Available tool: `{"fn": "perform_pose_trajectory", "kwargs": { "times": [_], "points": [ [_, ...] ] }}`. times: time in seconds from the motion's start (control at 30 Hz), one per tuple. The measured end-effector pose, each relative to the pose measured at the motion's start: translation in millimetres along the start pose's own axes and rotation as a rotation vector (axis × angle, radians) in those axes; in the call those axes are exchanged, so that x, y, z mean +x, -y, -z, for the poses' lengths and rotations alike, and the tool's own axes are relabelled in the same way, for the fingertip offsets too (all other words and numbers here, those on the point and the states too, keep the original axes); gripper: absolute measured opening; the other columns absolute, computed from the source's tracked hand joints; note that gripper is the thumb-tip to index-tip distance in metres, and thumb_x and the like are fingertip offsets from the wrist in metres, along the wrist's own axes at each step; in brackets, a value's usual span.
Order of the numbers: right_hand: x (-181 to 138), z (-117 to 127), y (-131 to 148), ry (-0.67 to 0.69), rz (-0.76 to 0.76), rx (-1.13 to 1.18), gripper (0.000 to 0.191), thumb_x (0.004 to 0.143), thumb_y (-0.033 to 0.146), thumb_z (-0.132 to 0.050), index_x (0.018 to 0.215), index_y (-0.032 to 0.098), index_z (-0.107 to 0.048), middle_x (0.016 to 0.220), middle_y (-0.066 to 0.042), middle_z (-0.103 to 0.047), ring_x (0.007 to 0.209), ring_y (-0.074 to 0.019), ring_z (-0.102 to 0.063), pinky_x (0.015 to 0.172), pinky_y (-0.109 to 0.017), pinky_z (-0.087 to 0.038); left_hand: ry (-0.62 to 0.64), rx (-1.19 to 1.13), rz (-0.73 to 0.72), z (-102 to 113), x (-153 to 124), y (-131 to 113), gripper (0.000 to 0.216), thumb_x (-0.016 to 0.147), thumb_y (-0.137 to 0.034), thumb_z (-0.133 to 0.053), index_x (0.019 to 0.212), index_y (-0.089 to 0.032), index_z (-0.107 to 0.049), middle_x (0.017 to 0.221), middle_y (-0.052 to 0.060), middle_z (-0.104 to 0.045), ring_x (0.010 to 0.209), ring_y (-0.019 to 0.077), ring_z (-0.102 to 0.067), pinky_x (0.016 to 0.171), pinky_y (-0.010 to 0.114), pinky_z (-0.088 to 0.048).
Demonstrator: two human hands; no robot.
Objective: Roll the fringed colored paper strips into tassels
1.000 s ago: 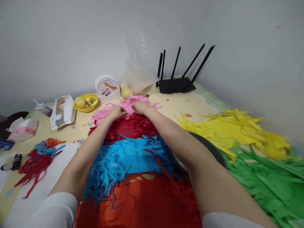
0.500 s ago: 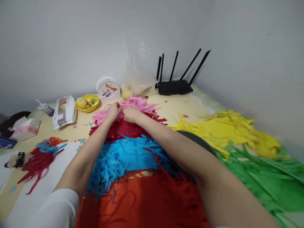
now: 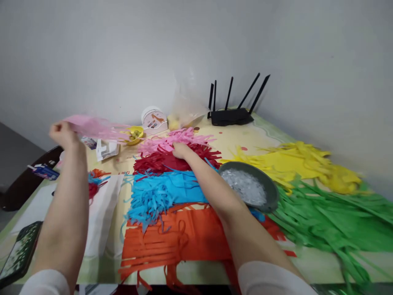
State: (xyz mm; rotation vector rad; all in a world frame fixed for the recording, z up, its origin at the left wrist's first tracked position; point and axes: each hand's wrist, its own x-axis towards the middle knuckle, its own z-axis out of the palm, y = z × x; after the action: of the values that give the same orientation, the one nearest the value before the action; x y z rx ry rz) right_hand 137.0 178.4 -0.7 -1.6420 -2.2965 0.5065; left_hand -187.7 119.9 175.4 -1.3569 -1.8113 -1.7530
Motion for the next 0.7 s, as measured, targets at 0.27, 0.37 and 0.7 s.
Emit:
{"fn": "perform_pose_trajectory", "kwargs": {
  "times": [0.27,0.37,0.7],
  "points": [
    [-169,10,116,-0.334,0.410,0.324,0.045,0.091,0.033,-0.057,0.132,0.015,-0.052,0.132,-0.013,-0.061,0.123,-0.0231,-0.056,0.104,-0.037,-0.045,0.450,0.288,-0.434,132,-142,-62,0.004,0.081,-0.016,-0.058,0.078,-0.019,-0.056,0.075,0.001,-0.060,0.073,0.0180,-0.054,0.071,0.030,-0.042],
    [-233,-12,145,-0.449,0.531,0.504,0.059,0.084,0.029,-0.063,0.139,0.018,-0.044,0.137,-0.014,-0.056,0.127,-0.0262,-0.052,0.106,-0.044,-0.044,0.625,0.158,-0.380,144,-214,-79,0.006,0.084,-0.016,-0.053,0.082,-0.021,-0.056,0.079,0.003,-0.063,0.076,0.0199,-0.058,0.073,0.033,-0.043],
    [-307,5,105,-0.434,0.369,0.446,0.021,0.087,0.012,-0.049,0.099,0.022,-0.063,0.097,-0.006,-0.073,0.090,-0.0219,-0.068,0.080,-0.033,-0.052,1.029,-0.325,-0.156,171,-271,-83,0.024,0.085,-0.013,-0.052,0.101,-0.022,-0.068,0.104,0.007,-0.068,0.100,0.0213,-0.062,0.089,0.034,-0.048]
  ]
}}
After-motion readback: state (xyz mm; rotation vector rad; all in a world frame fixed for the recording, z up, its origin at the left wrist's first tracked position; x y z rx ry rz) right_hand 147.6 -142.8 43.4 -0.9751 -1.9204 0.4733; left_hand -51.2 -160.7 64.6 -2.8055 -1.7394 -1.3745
